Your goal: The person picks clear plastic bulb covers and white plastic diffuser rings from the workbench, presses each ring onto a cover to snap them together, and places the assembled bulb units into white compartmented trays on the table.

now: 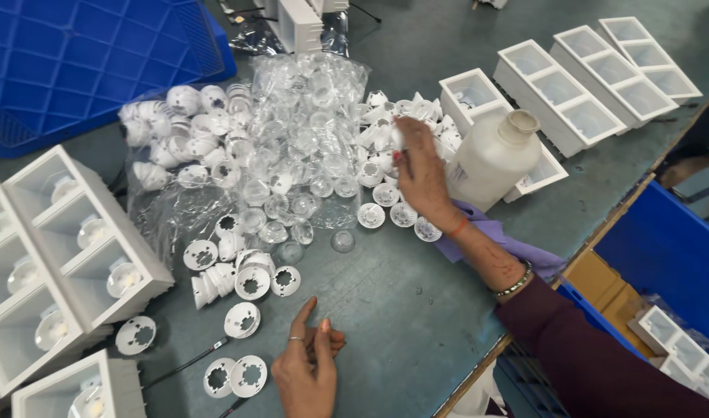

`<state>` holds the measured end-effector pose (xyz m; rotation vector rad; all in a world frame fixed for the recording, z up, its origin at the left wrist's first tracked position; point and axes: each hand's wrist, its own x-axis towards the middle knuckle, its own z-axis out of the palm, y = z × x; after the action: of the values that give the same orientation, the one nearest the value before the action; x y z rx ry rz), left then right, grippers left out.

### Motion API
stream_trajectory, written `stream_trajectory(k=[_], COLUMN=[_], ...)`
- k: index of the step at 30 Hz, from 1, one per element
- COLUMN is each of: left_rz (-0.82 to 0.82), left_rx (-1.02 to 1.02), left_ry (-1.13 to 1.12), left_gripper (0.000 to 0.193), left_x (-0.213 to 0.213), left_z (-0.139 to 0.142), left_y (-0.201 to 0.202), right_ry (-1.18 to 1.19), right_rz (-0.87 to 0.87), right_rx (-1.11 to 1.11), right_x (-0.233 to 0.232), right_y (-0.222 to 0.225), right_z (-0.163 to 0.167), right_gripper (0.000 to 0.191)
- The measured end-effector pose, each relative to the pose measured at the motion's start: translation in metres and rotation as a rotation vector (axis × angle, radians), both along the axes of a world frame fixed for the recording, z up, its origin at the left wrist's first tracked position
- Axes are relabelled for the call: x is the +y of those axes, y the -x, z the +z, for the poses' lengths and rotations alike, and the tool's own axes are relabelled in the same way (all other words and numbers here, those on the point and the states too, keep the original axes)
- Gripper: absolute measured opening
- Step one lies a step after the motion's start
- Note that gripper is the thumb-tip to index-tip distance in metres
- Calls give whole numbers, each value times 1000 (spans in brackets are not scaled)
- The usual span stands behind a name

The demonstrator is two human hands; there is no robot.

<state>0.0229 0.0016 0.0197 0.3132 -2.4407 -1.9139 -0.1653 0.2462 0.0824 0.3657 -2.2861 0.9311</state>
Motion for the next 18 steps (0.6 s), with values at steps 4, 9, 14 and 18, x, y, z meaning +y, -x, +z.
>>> stream_trajectory(k=[4, 9, 14, 18], left_rz=[48, 88, 110, 88], left_rx=[58, 428, 515, 591], left_ry=[149, 514, 690, 876], left_gripper=[31, 20, 27, 34], left_x=[-7, -21, -31, -36], left_z=[5, 16, 24, 25], left_y=[1, 3, 9, 22], right_ry=[18, -296, -454, -517], right_rz=[-62, 269, 477, 433], right_rx=[-85, -50, -110, -156], right_x=[-3, -37, -58, -64], right_y=[-6, -30, -50, -53], right_z=[0, -13, -21, -23], right_gripper=[60, 29, 32, 33])
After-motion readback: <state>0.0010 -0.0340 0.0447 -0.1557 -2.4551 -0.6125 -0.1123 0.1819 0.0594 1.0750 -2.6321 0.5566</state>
